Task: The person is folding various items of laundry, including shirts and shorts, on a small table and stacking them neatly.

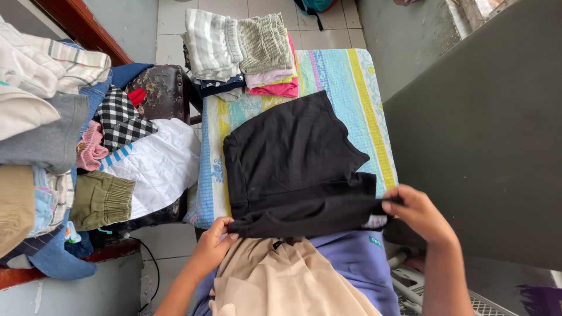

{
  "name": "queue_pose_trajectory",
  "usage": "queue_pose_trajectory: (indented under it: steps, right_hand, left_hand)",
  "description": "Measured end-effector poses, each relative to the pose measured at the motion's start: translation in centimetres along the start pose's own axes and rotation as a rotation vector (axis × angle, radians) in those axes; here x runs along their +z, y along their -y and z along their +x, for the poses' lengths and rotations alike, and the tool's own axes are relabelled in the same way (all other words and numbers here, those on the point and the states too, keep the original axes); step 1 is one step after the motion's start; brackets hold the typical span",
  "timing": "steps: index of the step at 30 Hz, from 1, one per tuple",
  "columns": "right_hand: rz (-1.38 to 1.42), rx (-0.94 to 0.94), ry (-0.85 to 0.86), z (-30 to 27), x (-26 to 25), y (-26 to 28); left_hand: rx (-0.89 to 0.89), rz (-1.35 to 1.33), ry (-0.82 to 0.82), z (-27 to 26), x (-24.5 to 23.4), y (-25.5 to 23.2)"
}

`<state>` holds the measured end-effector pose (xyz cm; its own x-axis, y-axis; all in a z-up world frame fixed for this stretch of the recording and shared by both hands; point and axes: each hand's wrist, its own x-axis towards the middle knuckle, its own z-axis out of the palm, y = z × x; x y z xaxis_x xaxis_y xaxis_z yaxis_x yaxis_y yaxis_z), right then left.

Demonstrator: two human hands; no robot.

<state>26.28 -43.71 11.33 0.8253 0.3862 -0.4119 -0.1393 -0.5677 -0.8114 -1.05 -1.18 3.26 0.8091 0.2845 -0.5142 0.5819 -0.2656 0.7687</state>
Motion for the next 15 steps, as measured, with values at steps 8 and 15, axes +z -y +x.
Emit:
queue_pose_trajectory:
  steps: [8,15]
  right_hand:
    - [-0.328,-0.002,-0.419,15.8,7.8,-4.7]
    - [-0.648,-0.338,-0.727,15.0,12.1,-6.7]
  left_hand:
    - [0.001,0.017,-0.391,5.1,3.1,-0.4]
    - [0.003,0.097,-0.454,4.8,3.8,-2.4]
